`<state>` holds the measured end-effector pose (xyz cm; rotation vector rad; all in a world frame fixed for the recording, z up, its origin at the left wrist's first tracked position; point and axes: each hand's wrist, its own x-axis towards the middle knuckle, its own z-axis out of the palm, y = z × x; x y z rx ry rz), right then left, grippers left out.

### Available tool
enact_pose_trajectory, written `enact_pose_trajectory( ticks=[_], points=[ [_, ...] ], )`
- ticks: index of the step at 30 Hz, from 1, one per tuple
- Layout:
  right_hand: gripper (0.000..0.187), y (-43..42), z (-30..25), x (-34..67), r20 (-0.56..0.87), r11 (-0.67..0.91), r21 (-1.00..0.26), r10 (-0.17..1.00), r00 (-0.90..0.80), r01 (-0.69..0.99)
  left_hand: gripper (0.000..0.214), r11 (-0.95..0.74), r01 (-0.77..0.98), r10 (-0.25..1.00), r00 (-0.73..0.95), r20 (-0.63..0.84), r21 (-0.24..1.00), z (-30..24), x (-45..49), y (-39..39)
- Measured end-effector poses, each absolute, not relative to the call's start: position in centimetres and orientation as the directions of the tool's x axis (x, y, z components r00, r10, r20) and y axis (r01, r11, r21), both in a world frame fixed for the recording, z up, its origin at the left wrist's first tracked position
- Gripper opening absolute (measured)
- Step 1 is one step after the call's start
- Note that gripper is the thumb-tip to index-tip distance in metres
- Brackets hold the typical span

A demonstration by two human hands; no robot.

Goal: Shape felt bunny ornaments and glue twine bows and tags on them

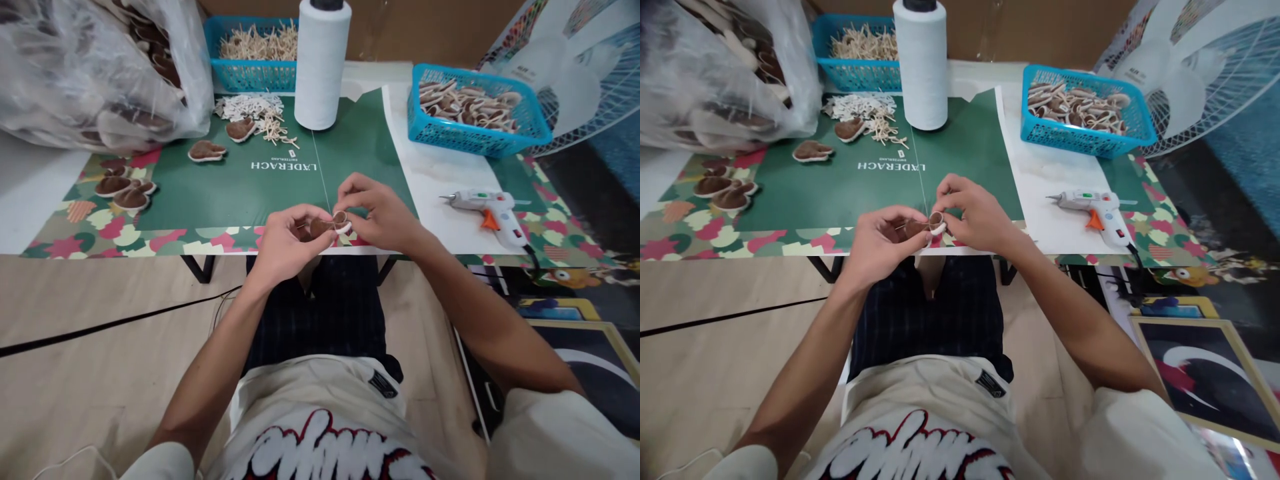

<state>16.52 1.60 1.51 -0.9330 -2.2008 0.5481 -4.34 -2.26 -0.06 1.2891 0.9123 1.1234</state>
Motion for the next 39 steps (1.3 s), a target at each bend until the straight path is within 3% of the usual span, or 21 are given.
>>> enact_pose_trajectory(
  ticks=[6,8,12,16,23,27,36,39],
  points=[
    [0.016,-1.9,-0.4,15.9,0.386,0.566,-0.671,0.818,-0.426,0.480,0.021,-0.095,-0.036,0.986,0.132,0.099,0.995,-0.4,-3.6,-2.3],
    [0.015,-3.5,-0.7,15.5,0.438,0.581,-0.581,0.814,-0.382,0.570,0.019,-0.094,-0.024,0.986,0.138,0.097,0.995,-0.5,-3.3,-2.4],
    [0.020,-5.9,-0.1,14.7,0.568,0.581,-0.270,0.740,-0.360,0.768,0.015,-0.083,-0.010,0.986,0.142,0.084,0.996,-0.4,-2.7,-2.5],
    [0.022,-6.1,1.2,14.5,0.597,0.539,-0.051,0.691,-0.407,0.841,0.013,-0.086,0.028,0.985,0.151,0.081,0.996,-0.2,-2.7,-2.4],
    [0.015,-3.8,3.5,15.1,0.462,0.559,0.087,0.710,-0.531,0.824,0.017,-0.018,0.030,0.969,0.248,0.010,0.999,0.2,-3.6,-1.8],
    [0.015,-2.7,3.9,15.0,0.410,0.599,0.006,0.729,-0.548,0.801,0.014,-0.039,0.044,0.963,0.268,0.026,0.998,0.2,-3.6,-1.6],
    [0.026,0.9,4.1,16.6,0.523,0.539,-0.459,0.806,-0.275,0.706,0.016,0.038,0.007,0.965,0.258,-0.039,0.999,0.0,-3.4,-2.1],
    [0.045,2.2,4.0,16.8,0.387,0.412,-0.671,0.904,-0.183,0.616,0.015,0.029,0.025,0.966,0.257,-0.035,0.999,0.1,-3.3,-2.2]
  ],
)
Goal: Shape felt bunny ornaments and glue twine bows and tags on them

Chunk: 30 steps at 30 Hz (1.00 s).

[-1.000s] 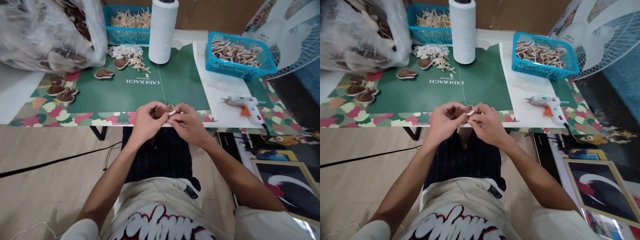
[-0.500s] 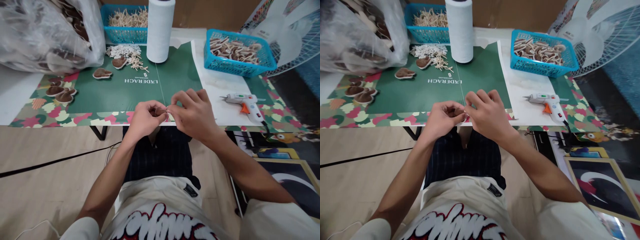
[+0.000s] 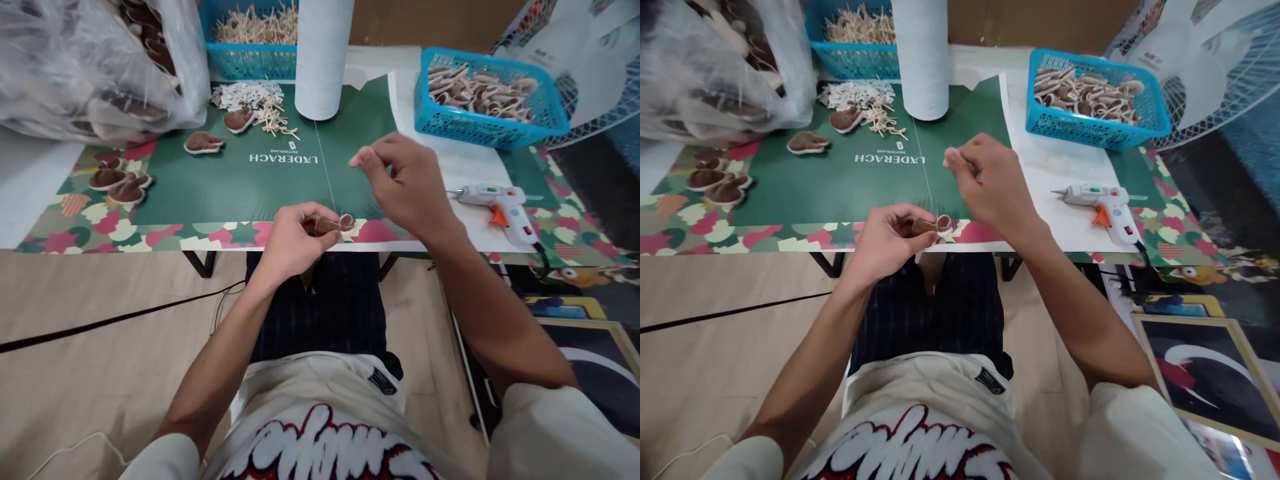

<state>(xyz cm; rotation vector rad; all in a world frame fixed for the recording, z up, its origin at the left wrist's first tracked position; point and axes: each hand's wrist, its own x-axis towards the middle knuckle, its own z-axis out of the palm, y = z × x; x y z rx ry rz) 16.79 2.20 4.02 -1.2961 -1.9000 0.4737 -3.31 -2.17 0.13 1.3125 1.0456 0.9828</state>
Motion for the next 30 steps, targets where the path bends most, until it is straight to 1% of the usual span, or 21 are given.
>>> enact_pose_trajectory(
  ticks=[2,4,5,6,7,9,10,12,14,15,17,18,20,23,25,27,30],
  points=[
    [0.056,3.3,3.5,16.5,0.142,0.246,-0.805,0.963,-0.228,0.539,0.016,0.024,0.028,0.964,0.263,-0.031,0.999,0.3,-3.3,-2.2],
    [0.057,4.4,3.0,15.7,-0.112,0.054,-0.897,0.933,-0.343,0.439,0.018,0.031,0.021,0.963,0.268,-0.035,0.999,0.4,-3.4,-2.2],
    [0.054,5.0,2.9,15.2,-0.187,-0.028,-0.928,0.897,-0.400,0.371,0.020,0.040,0.018,0.964,0.262,-0.043,0.999,0.4,-3.4,-2.2],
    [0.049,5.5,2.9,14.5,-0.218,-0.091,-0.953,0.869,-0.443,0.290,0.021,0.053,0.020,0.968,0.243,-0.056,0.998,0.5,-3.5,-2.1],
    [0.043,5.9,3.2,13.9,-0.217,-0.134,-0.970,0.857,-0.467,0.205,0.022,0.072,0.029,0.975,0.209,-0.076,0.997,0.5,-3.6,-1.9],
    [0.032,6.3,4.2,12.5,-0.183,-0.174,-0.983,0.871,-0.455,0.062,0.023,0.131,0.055,0.984,0.114,-0.136,0.990,0.6,-3.8,-1.2],
    [0.028,6.4,4.8,11.8,-0.173,-0.182,-0.983,0.885,-0.432,0.021,0.023,0.158,0.062,0.985,0.064,-0.162,0.985,0.7,-4.0,-0.7],
    [0.023,6.0,5.9,10.6,-0.162,-0.172,-0.985,0.910,-0.382,0.008,0.023,0.176,0.074,0.984,-0.025,-0.174,0.982,0.8,-4.3,0.5],
    [0.022,5.3,6.4,9.8,-0.132,-0.112,-0.990,0.940,-0.313,0.081,0.020,0.149,0.085,0.986,-0.092,-0.141,0.985,0.9,-4.5,1.6],
    [0.021,5.0,6.3,9.6,-0.092,-0.052,-0.987,0.957,-0.276,0.151,0.018,0.133,0.088,0.985,-0.118,-0.123,0.987,0.9,-4.5,2.0],
    [0.018,4.5,5.4,9.7,0.046,0.120,-0.936,0.974,-0.224,0.332,0.016,0.119,0.068,0.982,-0.153,-0.108,0.991,1.0,-4.3,2.8],
    [0.019,4.4,4.8,10.0,0.128,0.213,-0.880,0.967,-0.219,0.425,0.015,0.110,0.048,0.981,-0.166,-0.101,0.993,1.0,-4.0,3.0],
    [0.024,4.6,3.4,10.7,0.274,0.374,-0.726,0.927,-0.257,0.578,0.015,0.078,0.025,0.977,-0.200,-0.071,0.997,0.8,-3.2,3.5],
    [0.033,5.6,2.2,11.7,0.391,0.492,-0.529,0.864,-0.316,0.691,0.015,0.020,0.021,0.964,-0.267,-0.013,1.000,0.4,-1.9,4.1],
    [0.039,6.5,2.3,12.1,0.405,0.518,-0.468,0.846,-0.347,0.716,0.016,0.015,-0.001,0.951,-0.309,-0.014,1.000,0.2,-1.3,4.6],
    [0.045,7.5,2.8,12.1,0.376,0.519,-0.450,0.848,-0.373,0.727,0.018,0.013,-0.049,0.944,-0.329,-0.028,0.999,0.1,-0.9,5.1],
    [0.054,8.5,3.7,11.8,0.322,0.519,-0.445,0.853,-0.410,0.730,0.025,-0.030,-0.193,0.943,-0.330,-0.036,0.981,-0.2,-0.7,5.9]
  ],
)
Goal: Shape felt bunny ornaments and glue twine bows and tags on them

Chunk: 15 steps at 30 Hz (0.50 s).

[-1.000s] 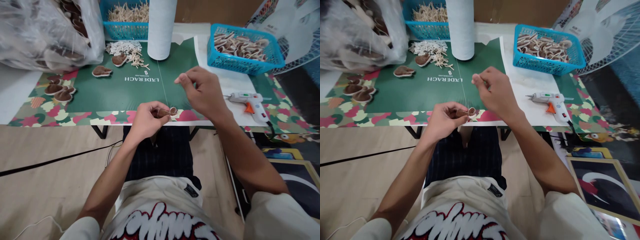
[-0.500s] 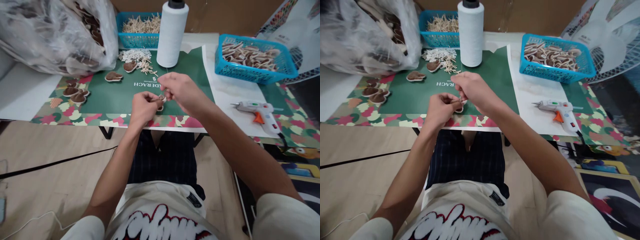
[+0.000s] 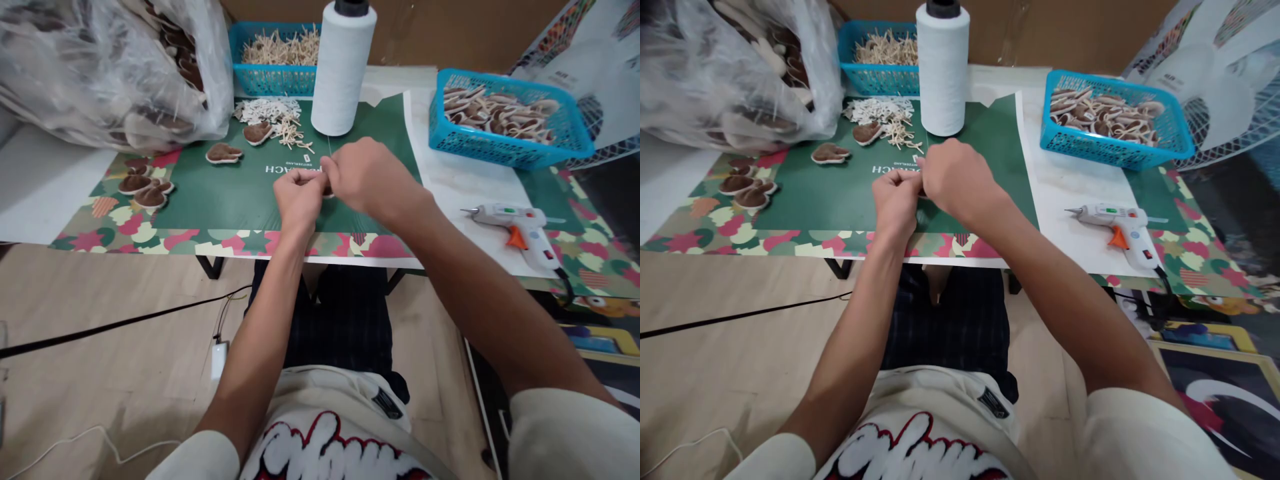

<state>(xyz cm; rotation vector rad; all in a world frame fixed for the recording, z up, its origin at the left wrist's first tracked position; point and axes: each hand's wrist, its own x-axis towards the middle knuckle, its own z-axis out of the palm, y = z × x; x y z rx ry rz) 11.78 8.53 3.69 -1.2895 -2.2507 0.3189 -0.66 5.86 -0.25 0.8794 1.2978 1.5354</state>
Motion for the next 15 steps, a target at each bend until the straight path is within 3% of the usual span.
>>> enact_pose_trajectory(
  ticks=[4,8,10,12,15],
  points=[
    [0.056,8.2,3.8,11.2,0.301,0.504,-0.497,0.864,-0.404,0.707,0.027,-0.050,-0.374,0.943,-0.323,-0.079,0.926,-1.1,-1.1,7.6],
    [0.048,6.8,3.7,11.9,0.421,0.407,-0.615,0.894,-0.155,0.675,0.019,-0.076,-0.388,0.866,-0.483,-0.132,0.919,-1.4,-2.7,9.3],
    [0.031,6.0,4.2,12.7,0.474,0.392,-0.686,0.880,-0.032,0.613,0.020,-0.123,-0.368,0.861,-0.501,-0.084,0.922,-1.2,-3.2,8.6],
    [0.014,4.6,4.9,13.3,0.572,0.413,-0.702,0.812,0.113,0.580,0.027,-0.213,-0.317,0.905,-0.421,0.064,0.924,-0.9,-3.2,6.4],
    [0.032,1.2,5.2,13.5,0.703,0.475,-0.618,0.691,0.171,0.626,0.033,-0.239,-0.278,0.932,-0.335,0.139,0.930,-0.3,-2.7,1.4]
  ],
)
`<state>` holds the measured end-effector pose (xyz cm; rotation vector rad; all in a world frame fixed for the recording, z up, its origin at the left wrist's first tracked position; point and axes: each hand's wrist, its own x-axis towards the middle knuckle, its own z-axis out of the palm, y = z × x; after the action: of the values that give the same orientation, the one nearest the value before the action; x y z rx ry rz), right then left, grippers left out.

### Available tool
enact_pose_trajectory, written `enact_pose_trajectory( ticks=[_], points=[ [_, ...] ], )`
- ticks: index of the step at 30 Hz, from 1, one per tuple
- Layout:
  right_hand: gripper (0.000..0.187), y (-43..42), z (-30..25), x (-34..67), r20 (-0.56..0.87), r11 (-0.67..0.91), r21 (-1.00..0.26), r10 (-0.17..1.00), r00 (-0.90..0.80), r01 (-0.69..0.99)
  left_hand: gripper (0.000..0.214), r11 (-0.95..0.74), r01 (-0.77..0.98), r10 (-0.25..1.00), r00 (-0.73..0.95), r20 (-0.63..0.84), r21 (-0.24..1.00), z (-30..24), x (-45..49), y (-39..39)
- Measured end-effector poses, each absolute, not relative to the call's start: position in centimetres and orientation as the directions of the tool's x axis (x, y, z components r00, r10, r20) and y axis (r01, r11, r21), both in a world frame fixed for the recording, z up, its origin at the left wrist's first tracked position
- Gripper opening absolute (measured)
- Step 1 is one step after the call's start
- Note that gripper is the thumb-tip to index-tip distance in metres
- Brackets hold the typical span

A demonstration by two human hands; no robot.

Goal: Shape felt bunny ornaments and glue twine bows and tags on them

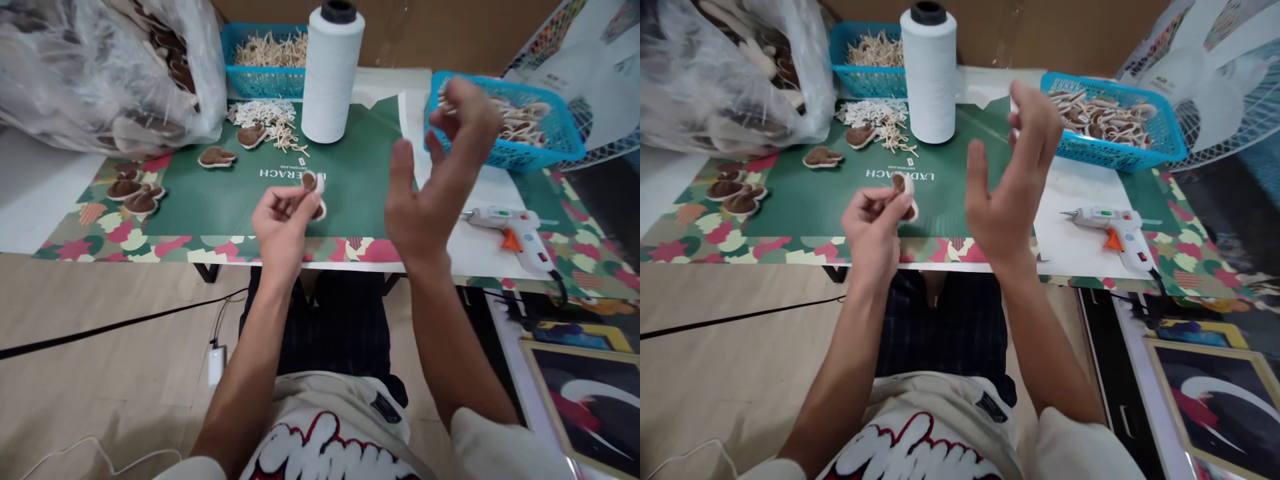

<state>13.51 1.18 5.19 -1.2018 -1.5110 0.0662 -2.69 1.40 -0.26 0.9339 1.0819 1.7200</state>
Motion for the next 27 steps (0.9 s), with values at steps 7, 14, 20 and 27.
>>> enact_pose_trajectory(
  ticks=[7,14,20,27],
  points=[
    [0.022,-5.5,3.6,13.7,0.569,0.561,-0.659,0.807,-0.157,0.500,0.026,-0.001,-0.199,1.000,0.018,0.004,0.980,1.3,-4.0,-5.6],
    [0.008,-4.7,6.6,14.4,0.427,0.663,-0.569,0.744,-0.514,0.488,0.027,0.015,-0.165,0.984,0.175,0.015,0.986,2.5,-4.6,-7.5],
    [0.018,-3.1,8.4,13.9,0.133,0.561,-0.642,0.752,-0.645,0.523,0.039,0.062,-0.164,0.972,0.232,-0.022,0.985,3.3,-4.9,-8.5],
    [0.023,0.9,8.1,14.0,-0.326,0.100,-0.900,0.489,-0.809,0.424,0.044,0.054,-0.182,0.934,0.356,0.014,0.982,3.1,-6.4,-8.4]
  ],
)
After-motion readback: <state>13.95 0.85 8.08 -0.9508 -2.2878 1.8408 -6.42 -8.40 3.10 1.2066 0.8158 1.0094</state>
